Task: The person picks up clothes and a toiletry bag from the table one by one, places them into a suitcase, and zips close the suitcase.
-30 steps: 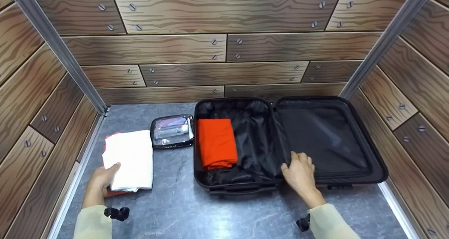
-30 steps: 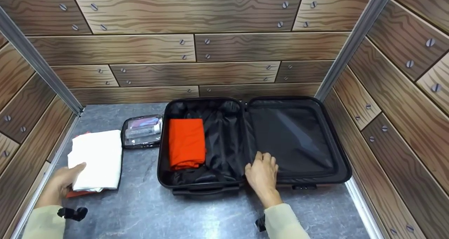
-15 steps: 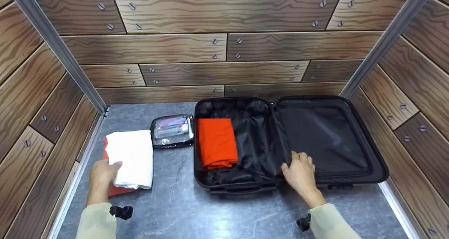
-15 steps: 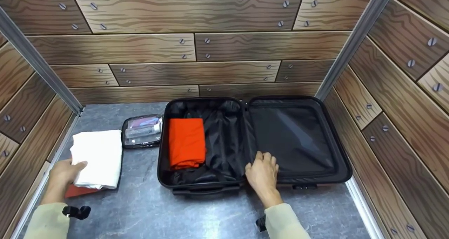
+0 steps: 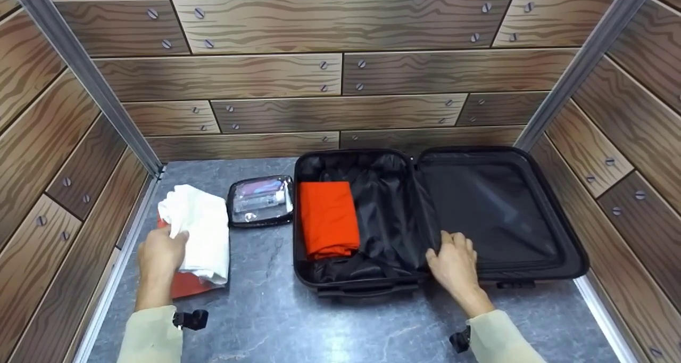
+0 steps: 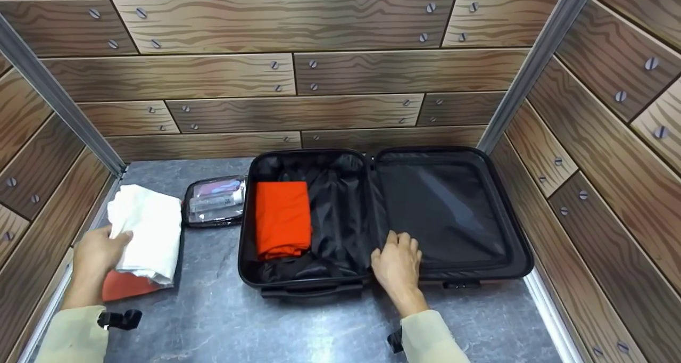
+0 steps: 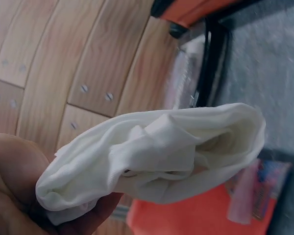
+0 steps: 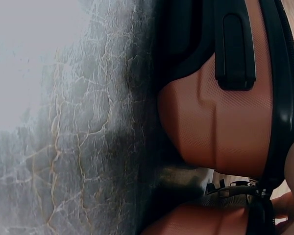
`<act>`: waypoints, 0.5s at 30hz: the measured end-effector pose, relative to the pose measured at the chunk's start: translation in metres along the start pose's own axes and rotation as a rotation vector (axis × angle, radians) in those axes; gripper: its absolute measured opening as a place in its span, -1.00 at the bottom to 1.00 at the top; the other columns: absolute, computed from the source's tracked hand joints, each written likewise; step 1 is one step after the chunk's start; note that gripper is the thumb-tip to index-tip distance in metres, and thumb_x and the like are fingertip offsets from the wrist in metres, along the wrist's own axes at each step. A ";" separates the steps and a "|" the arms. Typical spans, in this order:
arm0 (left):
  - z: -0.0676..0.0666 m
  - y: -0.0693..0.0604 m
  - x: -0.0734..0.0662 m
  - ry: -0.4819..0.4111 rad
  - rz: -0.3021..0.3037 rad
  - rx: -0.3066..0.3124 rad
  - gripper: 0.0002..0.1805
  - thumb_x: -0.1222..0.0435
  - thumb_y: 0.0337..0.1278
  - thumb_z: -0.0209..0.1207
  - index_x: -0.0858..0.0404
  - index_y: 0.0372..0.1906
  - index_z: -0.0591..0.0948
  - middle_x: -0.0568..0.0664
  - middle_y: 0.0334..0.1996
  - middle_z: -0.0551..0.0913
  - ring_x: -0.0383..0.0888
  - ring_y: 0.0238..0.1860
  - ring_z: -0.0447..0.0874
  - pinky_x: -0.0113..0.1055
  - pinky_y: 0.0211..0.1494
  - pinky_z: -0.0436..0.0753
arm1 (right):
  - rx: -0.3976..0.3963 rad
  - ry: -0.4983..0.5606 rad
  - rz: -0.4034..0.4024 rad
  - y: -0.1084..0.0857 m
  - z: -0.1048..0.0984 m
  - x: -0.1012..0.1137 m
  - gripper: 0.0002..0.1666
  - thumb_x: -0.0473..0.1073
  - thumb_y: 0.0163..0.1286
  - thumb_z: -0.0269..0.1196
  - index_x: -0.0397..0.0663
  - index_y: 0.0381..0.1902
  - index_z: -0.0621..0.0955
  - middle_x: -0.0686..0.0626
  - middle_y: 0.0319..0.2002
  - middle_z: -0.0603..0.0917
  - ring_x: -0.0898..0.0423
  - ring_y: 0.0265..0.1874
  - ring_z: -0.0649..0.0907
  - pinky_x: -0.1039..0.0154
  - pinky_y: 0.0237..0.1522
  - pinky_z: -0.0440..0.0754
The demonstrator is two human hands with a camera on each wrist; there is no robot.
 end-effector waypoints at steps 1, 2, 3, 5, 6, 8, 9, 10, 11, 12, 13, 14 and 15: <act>-0.002 -0.002 -0.005 0.004 0.020 -0.021 -0.43 0.12 0.54 0.06 0.44 0.40 0.52 0.52 0.29 0.53 0.59 0.26 0.48 0.37 0.23 0.49 | 0.002 0.001 0.001 0.000 0.000 0.000 -0.27 -0.10 0.45 0.27 -0.50 0.41 0.44 -0.47 0.24 0.48 -0.42 0.26 0.41 -0.36 0.31 0.31; -0.004 -0.004 -0.010 0.008 0.038 -0.042 -0.46 0.13 0.53 0.07 0.44 0.36 0.56 0.52 0.25 0.57 0.60 0.22 0.50 0.37 0.18 0.50 | 0.004 0.002 0.003 0.000 0.000 0.000 -0.27 -0.10 0.45 0.26 -0.50 0.41 0.44 -0.46 0.24 0.48 -0.42 0.26 0.41 -0.36 0.32 0.30; -0.006 -0.005 -0.014 0.008 0.054 -0.063 -0.49 0.14 0.52 0.08 0.44 0.30 0.59 0.53 0.21 0.60 0.60 0.18 0.53 0.36 0.13 0.51 | 0.006 0.004 0.003 0.000 0.000 0.000 -0.27 -0.10 0.46 0.26 -0.50 0.42 0.44 -0.46 0.25 0.47 -0.42 0.26 0.40 -0.36 0.32 0.30; -0.009 -0.010 -0.023 0.001 0.076 -0.094 -0.54 0.15 0.50 0.10 0.43 0.22 0.64 0.52 0.15 0.63 0.60 0.13 0.56 0.35 0.05 0.52 | 0.009 0.006 0.005 0.000 0.000 0.000 -0.26 -0.10 0.46 0.26 -0.50 0.42 0.43 -0.46 0.25 0.47 -0.41 0.27 0.40 -0.36 0.33 0.29; -0.011 -0.012 -0.027 -0.004 0.083 -0.105 -0.55 0.16 0.49 0.11 0.43 0.19 0.65 0.52 0.13 0.64 0.60 0.12 0.57 0.34 0.03 0.52 | 0.011 0.007 0.007 0.000 0.000 0.000 -0.26 -0.10 0.46 0.26 -0.50 0.43 0.43 -0.46 0.26 0.47 -0.41 0.27 0.40 -0.36 0.33 0.29; -0.014 -0.015 -0.036 -0.015 0.099 -0.122 -0.56 0.15 0.49 0.12 0.42 0.17 0.66 0.53 0.12 0.64 0.61 0.11 0.57 0.35 0.01 0.52 | 0.014 0.006 0.008 0.000 0.000 0.000 -0.25 -0.09 0.46 0.26 -0.50 0.43 0.42 -0.47 0.27 0.46 -0.42 0.28 0.40 -0.37 0.34 0.29; -0.015 -0.017 -0.040 -0.021 0.104 -0.127 -0.57 0.15 0.49 0.12 0.42 0.16 0.66 0.52 0.12 0.65 0.61 0.11 0.57 0.35 0.01 0.52 | 0.015 0.005 0.008 0.000 0.000 0.000 -0.25 -0.09 0.47 0.26 -0.50 0.43 0.42 -0.47 0.27 0.46 -0.42 0.28 0.39 -0.37 0.34 0.29; -0.016 -0.019 -0.045 -0.026 0.109 -0.130 -0.57 0.15 0.49 0.12 0.42 0.16 0.66 0.52 0.12 0.65 0.61 0.12 0.57 0.36 0.01 0.53 | 0.016 0.005 0.009 0.000 0.000 0.000 -0.25 -0.09 0.47 0.26 -0.51 0.43 0.42 -0.47 0.27 0.46 -0.42 0.28 0.39 -0.37 0.34 0.29; -0.017 -0.021 -0.049 -0.034 0.116 -0.135 -0.58 0.14 0.49 0.13 0.42 0.13 0.67 0.51 0.11 0.66 0.60 0.11 0.58 0.35 0.00 0.53 | 0.016 0.005 0.009 0.000 0.000 0.000 -0.25 -0.09 0.47 0.26 -0.51 0.44 0.42 -0.47 0.27 0.46 -0.42 0.28 0.39 -0.37 0.34 0.29; -0.018 -0.023 -0.054 -0.044 0.125 -0.143 -0.60 0.14 0.49 0.13 0.41 0.09 0.68 0.49 0.08 0.68 0.59 0.09 0.60 0.34 -0.01 0.54 | 0.016 0.005 0.009 0.000 0.000 0.000 -0.25 -0.09 0.47 0.26 -0.51 0.43 0.42 -0.47 0.27 0.46 -0.42 0.28 0.39 -0.37 0.34 0.29; -0.018 -0.025 -0.059 -0.055 0.132 -0.150 -0.61 0.14 0.49 0.14 0.39 0.05 0.69 0.47 0.05 0.70 0.56 0.06 0.63 0.32 -0.03 0.55 | 0.015 0.004 0.008 0.000 0.000 0.000 -0.25 -0.09 0.47 0.26 -0.51 0.43 0.42 -0.47 0.27 0.46 -0.42 0.28 0.39 -0.37 0.34 0.29; -0.019 -0.028 -0.064 -0.067 0.140 -0.157 -0.63 0.14 0.49 0.14 0.38 0.03 0.70 0.46 0.03 0.72 0.54 0.04 0.65 0.30 -0.04 0.56 | 0.014 0.005 0.007 0.000 0.000 0.000 -0.25 -0.09 0.47 0.26 -0.51 0.43 0.42 -0.47 0.27 0.46 -0.42 0.28 0.40 -0.37 0.33 0.29; -0.019 -0.030 -0.068 -0.079 0.147 -0.159 -0.64 0.14 0.49 0.15 0.37 0.02 0.71 0.44 0.00 0.73 0.50 0.01 0.68 0.28 -0.06 0.56 | 0.012 0.005 0.006 0.000 0.000 0.000 -0.25 -0.10 0.47 0.26 -0.51 0.43 0.42 -0.47 0.27 0.47 -0.42 0.27 0.40 -0.37 0.32 0.30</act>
Point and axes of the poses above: each hand's wrist, its own y-axis towards the middle knuckle, its own z-axis out of the palm, x = y × z, the point moved 7 cm from there along y, towards the middle knuckle
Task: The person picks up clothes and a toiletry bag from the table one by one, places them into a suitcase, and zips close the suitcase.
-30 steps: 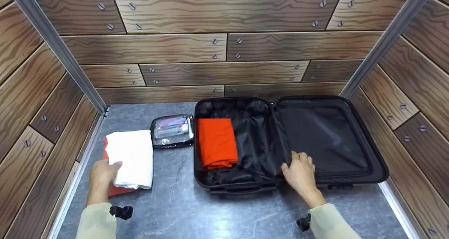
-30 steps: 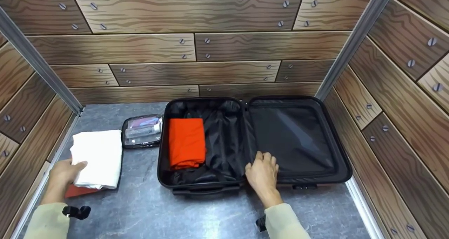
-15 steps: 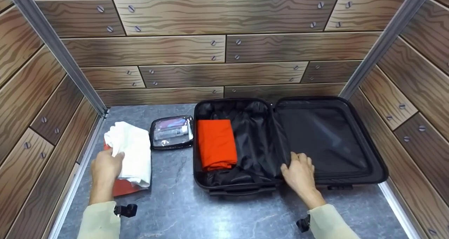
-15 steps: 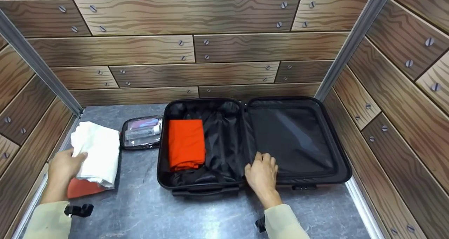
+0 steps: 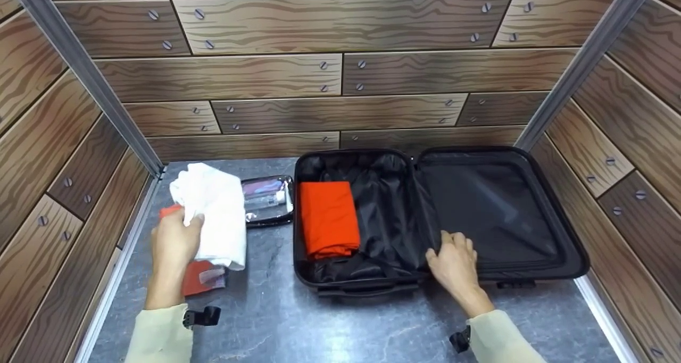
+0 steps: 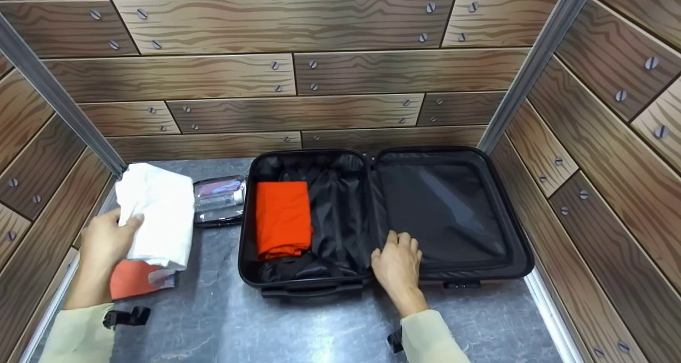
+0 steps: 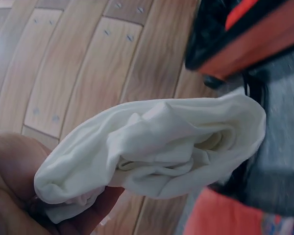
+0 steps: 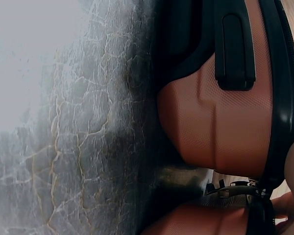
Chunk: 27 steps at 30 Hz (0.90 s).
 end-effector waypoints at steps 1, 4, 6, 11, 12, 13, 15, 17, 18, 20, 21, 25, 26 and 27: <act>0.000 -0.001 -0.005 -0.008 0.010 -0.007 -0.65 0.14 0.48 0.16 0.35 0.01 0.72 0.42 -0.03 0.74 0.47 -0.03 0.70 0.26 -0.09 0.57 | -0.003 0.000 -0.002 0.000 0.000 0.000 -0.25 -0.10 0.47 0.26 -0.51 0.43 0.42 -0.47 0.26 0.47 -0.43 0.27 0.40 -0.37 0.32 0.30; 0.003 -0.004 -0.022 -0.057 0.029 0.002 -0.64 0.17 0.48 0.16 0.35 0.10 0.72 0.40 -0.03 0.75 0.36 -0.08 0.73 0.21 -0.08 0.59 | -0.004 -0.001 -0.004 -0.001 -0.001 0.000 -0.25 -0.10 0.47 0.26 -0.51 0.44 0.42 -0.47 0.27 0.47 -0.43 0.26 0.40 -0.37 0.30 0.31; 0.008 -0.006 -0.033 -0.093 0.039 0.017 -0.62 0.18 0.48 0.16 0.36 0.16 0.70 0.40 0.01 0.75 0.33 -0.05 0.73 0.20 -0.01 0.60 | -0.003 0.000 -0.002 -0.001 -0.001 0.000 -0.25 -0.09 0.47 0.26 -0.51 0.44 0.41 -0.47 0.27 0.46 -0.43 0.27 0.40 -0.36 0.31 0.31; 0.027 -0.009 -0.059 -0.173 0.062 0.046 -0.64 0.21 0.48 0.17 0.36 0.14 0.71 0.38 0.06 0.74 0.32 0.08 0.72 0.23 0.14 0.58 | 0.006 0.004 -0.003 -0.001 -0.001 -0.001 -0.24 -0.09 0.49 0.25 -0.51 0.45 0.40 -0.47 0.28 0.45 -0.42 0.28 0.39 -0.36 0.32 0.30; 0.032 -0.010 -0.064 -0.183 0.066 0.051 -0.66 0.21 0.48 0.18 0.35 0.12 0.72 0.38 0.06 0.75 0.32 0.09 0.72 0.22 0.14 0.59 | 0.008 0.003 -0.004 -0.001 -0.001 0.000 -0.24 -0.09 0.49 0.25 -0.51 0.45 0.40 -0.48 0.28 0.45 -0.42 0.28 0.39 -0.36 0.32 0.30; 0.037 -0.011 -0.068 -0.196 0.069 0.056 -0.67 0.21 0.48 0.19 0.35 0.09 0.72 0.37 0.05 0.75 0.30 0.08 0.72 0.21 0.14 0.59 | 0.010 0.003 -0.005 -0.001 0.000 0.000 -0.24 -0.09 0.49 0.25 -0.51 0.45 0.40 -0.48 0.29 0.45 -0.43 0.28 0.39 -0.37 0.32 0.30; 0.050 -0.013 -0.077 -0.226 0.075 0.073 -0.68 0.21 0.48 0.19 0.35 0.08 0.72 0.36 0.03 0.76 0.27 0.07 0.73 0.19 0.14 0.61 | 0.015 0.003 -0.004 -0.002 0.000 0.000 -0.24 -0.09 0.49 0.26 -0.52 0.45 0.40 -0.48 0.29 0.45 -0.43 0.28 0.39 -0.36 0.33 0.30; 0.062 -0.015 -0.087 -0.245 0.093 0.080 -0.69 0.20 0.47 0.21 0.33 0.08 0.73 0.34 0.03 0.77 0.24 0.06 0.73 0.17 0.14 0.62 | 0.017 0.001 -0.003 -0.002 0.001 0.000 -0.24 -0.09 0.49 0.26 -0.52 0.45 0.40 -0.48 0.29 0.45 -0.43 0.28 0.39 -0.36 0.33 0.30; 0.068 -0.016 -0.091 -0.256 0.108 0.081 -0.69 0.20 0.46 0.23 0.32 0.09 0.73 0.33 0.03 0.77 0.24 0.07 0.74 0.17 0.15 0.62 | 0.018 0.001 -0.002 -0.002 0.001 0.000 -0.24 -0.09 0.49 0.26 -0.52 0.45 0.40 -0.48 0.29 0.45 -0.43 0.28 0.39 -0.37 0.33 0.29; 0.081 -0.018 -0.100 -0.293 0.137 0.091 -0.67 0.22 0.45 0.24 0.31 0.14 0.72 0.32 0.05 0.77 0.24 0.07 0.74 0.17 0.17 0.63 | 0.018 -0.002 0.001 -0.001 0.000 0.000 -0.24 -0.09 0.49 0.25 -0.51 0.45 0.40 -0.48 0.30 0.44 -0.43 0.28 0.39 -0.36 0.34 0.29; 0.088 -0.019 -0.104 -0.313 0.154 0.095 -0.66 0.23 0.44 0.24 0.32 0.17 0.71 0.33 0.06 0.76 0.24 0.08 0.74 0.17 0.19 0.63 | 0.017 -0.003 0.001 -0.001 0.000 0.000 -0.24 -0.09 0.49 0.25 -0.51 0.45 0.40 -0.48 0.30 0.45 -0.42 0.28 0.39 -0.36 0.34 0.29; 0.120 -0.023 -0.116 -0.420 0.173 0.155 -0.55 0.26 0.45 0.24 0.28 0.35 0.61 0.32 0.12 0.74 0.22 0.05 0.75 0.14 0.19 0.68 | 0.009 -0.009 0.000 0.000 0.001 0.000 -0.24 -0.09 0.48 0.26 -0.51 0.45 0.40 -0.47 0.28 0.45 -0.42 0.28 0.39 -0.37 0.33 0.30; 0.129 -0.023 -0.118 -0.446 0.169 0.177 -0.53 0.26 0.46 0.23 0.26 0.39 0.58 0.31 0.13 0.73 0.19 0.02 0.76 0.11 0.15 0.70 | 0.006 -0.011 0.000 0.000 0.001 0.000 -0.24 -0.09 0.47 0.26 -0.51 0.44 0.41 -0.48 0.28 0.46 -0.42 0.28 0.39 -0.37 0.33 0.30; 0.138 -0.024 -0.120 -0.483 0.164 0.205 -0.51 0.27 0.47 0.22 0.24 0.41 0.56 0.30 0.12 0.73 0.15 -0.03 0.77 0.07 0.11 0.73 | 0.004 -0.011 -0.001 0.000 0.001 0.000 -0.24 -0.09 0.47 0.26 -0.51 0.44 0.41 -0.48 0.27 0.46 -0.42 0.28 0.39 -0.37 0.33 0.30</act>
Point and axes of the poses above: each hand's wrist, its own y-axis towards the middle knuckle, its own z-axis out of the palm, x = y × z, the point moved 7 cm from there along y, towards the middle knuckle
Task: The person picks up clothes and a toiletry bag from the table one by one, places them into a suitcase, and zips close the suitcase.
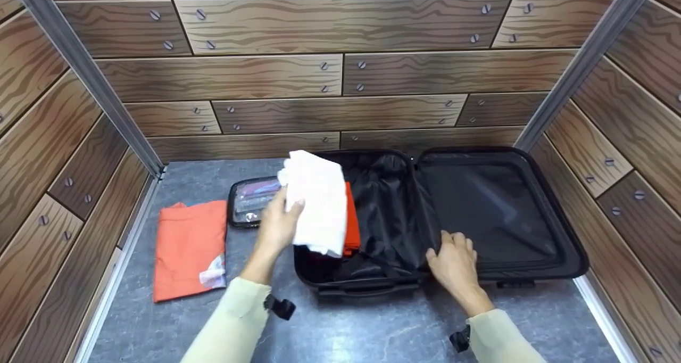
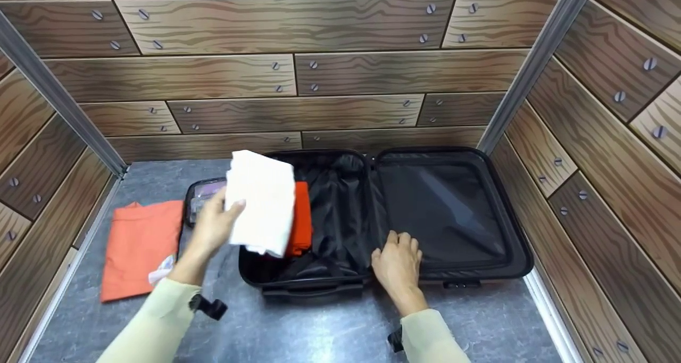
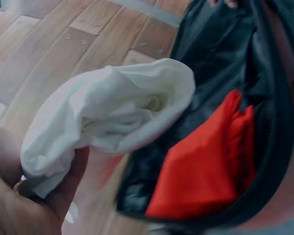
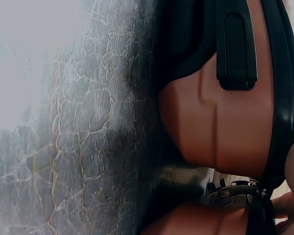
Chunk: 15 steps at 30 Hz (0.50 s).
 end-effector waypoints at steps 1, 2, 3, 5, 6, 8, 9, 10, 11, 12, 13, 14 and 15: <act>0.009 0.001 0.003 -0.050 -0.012 0.029 -0.51 0.28 0.48 0.21 0.22 0.43 0.54 0.30 0.11 0.73 0.12 -0.07 0.78 0.04 0.04 0.76 | -0.002 -0.001 0.000 0.000 0.000 0.000 -0.24 -0.09 0.47 0.26 -0.51 0.44 0.41 -0.48 0.27 0.46 -0.43 0.28 0.40 -0.37 0.32 0.30; 0.019 0.002 0.006 -0.104 -0.024 0.059 -0.50 0.29 0.50 0.19 0.21 0.45 0.52 0.30 0.10 0.72 0.09 -0.12 0.79 0.01 -0.02 0.78 | -0.002 0.000 0.001 0.000 0.000 0.000 -0.24 -0.09 0.46 0.26 -0.51 0.44 0.41 -0.48 0.27 0.46 -0.43 0.28 0.40 -0.37 0.32 0.31; 0.027 0.002 0.010 -0.161 -0.042 0.088 -0.49 0.30 0.51 0.17 0.19 0.48 0.49 0.29 0.10 0.72 0.05 -0.16 0.79 -0.03 -0.07 0.80 | -0.001 0.000 0.002 -0.001 0.001 0.000 -0.24 -0.09 0.47 0.26 -0.51 0.44 0.41 -0.48 0.28 0.46 -0.43 0.28 0.39 -0.37 0.33 0.30; 0.044 0.004 0.016 -0.267 -0.071 0.144 -0.47 0.33 0.53 0.14 0.17 0.52 0.45 0.29 0.10 0.70 -0.01 -0.21 0.78 -0.11 -0.14 0.81 | 0.003 0.002 0.004 -0.001 0.001 0.000 -0.23 -0.08 0.47 0.25 -0.52 0.44 0.41 -0.48 0.29 0.45 -0.43 0.29 0.39 -0.38 0.34 0.30; 0.051 0.005 0.019 -0.313 -0.088 0.166 -0.45 0.34 0.54 0.12 0.16 0.54 0.42 0.30 0.10 0.70 -0.02 -0.23 0.78 -0.13 -0.18 0.81 | 0.005 0.003 0.005 -0.001 0.002 0.000 -0.23 -0.08 0.47 0.25 -0.52 0.45 0.40 -0.48 0.30 0.45 -0.43 0.29 0.38 -0.38 0.35 0.30; 0.062 0.007 0.023 -0.358 -0.110 0.191 -0.42 0.35 0.55 0.11 0.14 0.58 0.38 0.29 0.14 0.67 -0.06 -0.24 0.77 -0.17 -0.20 0.80 | 0.006 0.002 0.006 0.000 0.001 0.000 -0.23 -0.07 0.48 0.24 -0.51 0.45 0.40 -0.49 0.31 0.44 -0.43 0.30 0.38 -0.38 0.36 0.29; 0.066 0.008 0.026 -0.369 -0.119 0.196 -0.40 0.35 0.55 0.12 0.13 0.59 0.36 0.28 0.16 0.67 -0.08 -0.24 0.76 -0.19 -0.20 0.80 | 0.004 0.002 0.007 0.000 0.001 0.000 -0.23 -0.07 0.48 0.24 -0.51 0.45 0.40 -0.48 0.31 0.44 -0.43 0.30 0.38 -0.38 0.36 0.29; 0.069 0.009 0.028 -0.378 -0.124 0.200 -0.38 0.35 0.55 0.12 0.13 0.61 0.34 0.29 0.18 0.66 -0.07 -0.24 0.76 -0.20 -0.20 0.79 | 0.003 0.002 0.007 0.000 0.001 0.000 -0.24 -0.07 0.48 0.24 -0.51 0.45 0.41 -0.48 0.31 0.44 -0.43 0.30 0.38 -0.38 0.35 0.29; 0.072 0.011 0.030 -0.384 -0.129 0.203 -0.37 0.35 0.55 0.11 0.14 0.62 0.33 0.31 0.19 0.65 -0.07 -0.23 0.75 -0.20 -0.20 0.79 | 0.003 0.002 0.008 0.001 0.001 0.000 -0.24 -0.08 0.47 0.24 -0.51 0.44 0.41 -0.48 0.30 0.45 -0.43 0.30 0.39 -0.38 0.35 0.29; 0.075 0.012 0.032 -0.390 -0.135 0.204 -0.36 0.36 0.54 0.11 0.14 0.63 0.31 0.32 0.21 0.64 -0.07 -0.22 0.75 -0.20 -0.18 0.79 | 0.002 0.002 0.009 0.001 0.000 0.000 -0.24 -0.08 0.47 0.24 -0.50 0.44 0.41 -0.48 0.30 0.45 -0.43 0.30 0.39 -0.38 0.35 0.29; 0.077 0.013 0.034 -0.390 -0.136 0.207 -0.35 0.37 0.55 0.09 0.17 0.64 0.29 0.34 0.23 0.63 -0.06 -0.20 0.75 -0.20 -0.16 0.79 | 0.001 0.002 0.010 0.001 0.000 0.000 -0.25 -0.08 0.47 0.24 -0.50 0.44 0.41 -0.48 0.30 0.45 -0.43 0.30 0.39 -0.38 0.35 0.29; 0.079 0.014 0.037 -0.394 -0.142 0.211 -0.34 0.37 0.55 0.08 0.18 0.65 0.27 0.34 0.27 0.61 -0.06 -0.16 0.75 -0.21 -0.13 0.78 | 0.001 0.001 0.011 0.001 0.000 0.000 -0.25 -0.09 0.47 0.25 -0.50 0.44 0.42 -0.48 0.29 0.45 -0.43 0.29 0.39 -0.38 0.34 0.29; 0.080 0.015 0.040 -0.402 -0.153 0.214 -0.33 0.39 0.55 0.06 0.18 0.66 0.24 0.35 0.30 0.58 -0.06 -0.13 0.74 -0.22 -0.10 0.78 | 0.001 0.001 0.012 0.001 0.000 0.000 -0.25 -0.09 0.47 0.25 -0.49 0.44 0.42 -0.48 0.29 0.45 -0.43 0.29 0.39 -0.38 0.34 0.29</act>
Point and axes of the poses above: each hand's wrist, its own y-axis towards the middle knuckle, its own z-axis out of the palm, x = y × z, the point moved 7 cm from there along y, towards the middle knuckle
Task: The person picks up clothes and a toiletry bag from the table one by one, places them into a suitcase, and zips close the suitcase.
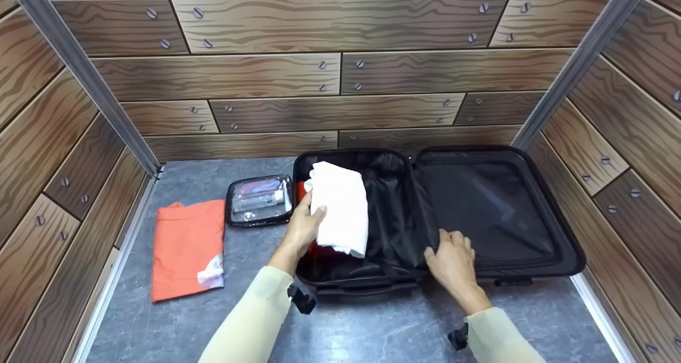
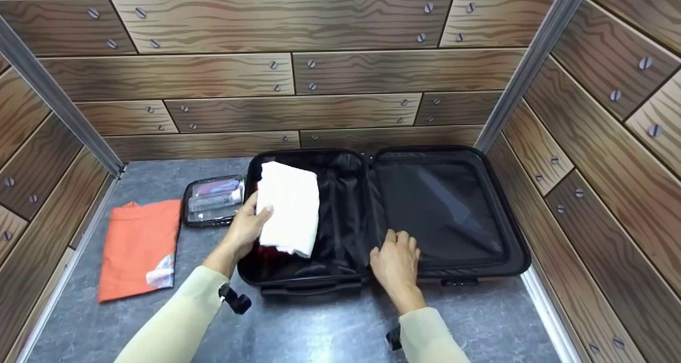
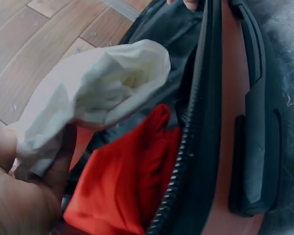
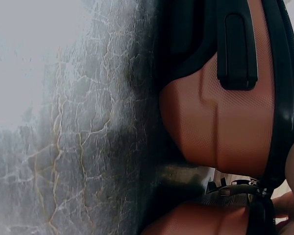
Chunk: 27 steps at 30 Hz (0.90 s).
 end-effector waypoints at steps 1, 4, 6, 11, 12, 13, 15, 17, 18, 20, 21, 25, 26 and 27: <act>-0.001 0.001 0.003 -0.011 -0.010 0.000 -0.32 0.40 0.56 0.04 0.20 0.67 0.21 0.37 0.33 0.56 -0.04 -0.09 0.73 -0.22 -0.06 0.77 | 0.001 -0.001 -0.001 0.000 0.000 0.000 -0.25 -0.09 0.47 0.25 -0.50 0.44 0.42 -0.48 0.29 0.45 -0.43 0.29 0.39 -0.38 0.34 0.29; -0.003 0.003 0.011 -0.025 -0.052 -0.004 -0.29 0.45 0.56 -0.04 0.20 0.70 0.13 0.38 0.44 0.46 0.03 0.06 0.69 -0.16 0.08 0.75 | 0.002 -0.002 -0.005 0.000 0.000 0.001 -0.26 -0.09 0.47 0.24 -0.50 0.43 0.42 -0.48 0.28 0.46 -0.44 0.29 0.40 -0.39 0.34 0.29; -0.005 0.003 0.013 0.008 -0.075 -0.018 -0.27 0.47 0.55 -0.06 0.20 0.71 0.08 0.38 0.50 0.39 0.12 0.21 0.63 -0.07 0.24 0.69 | 0.001 -0.002 -0.005 0.000 0.000 0.002 -0.26 -0.08 0.47 0.24 -0.49 0.43 0.42 -0.48 0.28 0.46 -0.44 0.29 0.39 -0.38 0.34 0.29; -0.007 -0.002 0.003 0.459 -0.013 -0.126 -0.17 0.47 0.43 0.06 0.40 0.68 -0.01 0.50 0.38 0.48 0.34 0.33 0.56 0.10 0.43 0.52 | 0.002 -0.004 -0.002 -0.001 -0.001 0.001 -0.25 -0.09 0.48 0.24 -0.49 0.44 0.42 -0.48 0.28 0.46 -0.43 0.29 0.39 -0.37 0.35 0.29; -0.007 -0.004 -0.001 0.579 0.014 -0.157 -0.15 0.47 0.40 0.09 0.43 0.67 -0.01 0.53 0.32 0.51 0.37 0.27 0.60 0.12 0.39 0.55 | 0.003 -0.004 -0.002 -0.001 -0.001 0.000 -0.25 -0.09 0.48 0.24 -0.50 0.44 0.41 -0.48 0.28 0.45 -0.43 0.29 0.39 -0.37 0.35 0.28; -0.006 -0.007 -0.004 0.680 0.039 -0.181 -0.14 0.49 0.37 0.11 0.44 0.66 -0.01 0.55 0.26 0.53 0.41 0.16 0.65 0.15 0.30 0.60 | 0.004 -0.004 -0.002 -0.001 -0.001 0.000 -0.25 -0.09 0.48 0.24 -0.50 0.45 0.41 -0.47 0.28 0.45 -0.43 0.29 0.39 -0.37 0.35 0.28; -0.002 -0.012 -0.009 0.836 0.097 -0.212 -0.15 0.52 0.32 0.13 0.41 0.65 0.08 0.53 0.23 0.52 0.41 0.00 0.70 0.17 0.16 0.66 | 0.003 -0.003 -0.004 -0.001 0.000 0.000 -0.25 -0.08 0.48 0.25 -0.49 0.45 0.41 -0.47 0.28 0.46 -0.43 0.29 0.39 -0.37 0.36 0.28; 0.004 -0.019 -0.013 0.946 0.159 -0.215 -0.22 0.55 0.28 0.13 0.37 0.61 0.24 0.51 0.31 0.42 0.41 0.03 0.68 0.17 0.13 0.69 | 0.000 -0.002 -0.005 -0.001 0.000 0.000 -0.25 -0.09 0.48 0.25 -0.50 0.44 0.41 -0.47 0.28 0.46 -0.42 0.29 0.39 -0.36 0.35 0.29; 0.007 -0.022 -0.015 0.988 0.194 -0.208 -0.27 0.56 0.26 0.12 0.36 0.56 0.34 0.50 0.33 0.39 0.41 0.07 0.65 0.16 0.14 0.69 | -0.003 -0.002 -0.005 -0.002 0.000 0.000 -0.25 -0.09 0.47 0.25 -0.50 0.45 0.41 -0.47 0.28 0.46 -0.42 0.29 0.39 -0.36 0.35 0.29; 0.014 -0.028 -0.019 1.071 0.276 -0.190 -0.40 0.54 0.24 0.12 0.39 0.42 0.50 0.52 0.37 0.38 0.45 0.24 0.56 0.18 0.31 0.61 | -0.005 -0.004 -0.008 -0.002 0.000 0.000 -0.24 -0.09 0.48 0.25 -0.50 0.45 0.41 -0.47 0.28 0.46 -0.42 0.28 0.39 -0.36 0.34 0.29; 0.017 -0.031 -0.020 1.111 0.314 -0.178 -0.46 0.50 0.25 0.14 0.40 0.35 0.56 0.52 0.37 0.40 0.47 0.31 0.49 0.19 0.39 0.54 | -0.006 -0.005 -0.010 -0.002 0.000 -0.001 -0.24 -0.09 0.47 0.25 -0.51 0.45 0.41 -0.47 0.28 0.46 -0.42 0.28 0.39 -0.36 0.33 0.30; 0.026 -0.037 -0.018 1.213 0.368 -0.073 -0.53 0.25 0.35 0.25 0.42 0.26 0.63 0.49 0.36 0.48 0.50 0.48 0.32 0.18 0.59 0.33 | -0.003 -0.004 -0.018 -0.002 0.001 0.000 -0.24 -0.09 0.48 0.24 -0.53 0.45 0.39 -0.48 0.28 0.45 -0.43 0.27 0.39 -0.37 0.32 0.31; 0.027 -0.037 -0.014 1.225 0.353 -0.033 -0.48 0.18 0.37 0.27 0.41 0.29 0.61 0.49 0.38 0.47 0.50 0.50 0.29 0.17 0.60 0.30 | -0.001 -0.003 -0.020 -0.002 0.001 0.000 -0.24 -0.09 0.48 0.23 -0.53 0.45 0.39 -0.48 0.28 0.45 -0.43 0.27 0.39 -0.37 0.32 0.31; 0.028 -0.038 -0.011 1.229 0.328 0.005 -0.42 0.13 0.37 0.30 0.40 0.33 0.58 0.49 0.41 0.45 0.51 0.52 0.26 0.17 0.61 0.30 | 0.002 -0.001 -0.020 -0.001 0.002 0.000 -0.23 -0.10 0.48 0.23 -0.53 0.46 0.38 -0.48 0.28 0.45 -0.43 0.27 0.39 -0.37 0.32 0.30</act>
Point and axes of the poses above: each hand's wrist, its own y-axis towards the middle knuckle, its own z-axis out of the palm, x = y × z, the point moved 7 cm from there along y, towards the middle knuckle
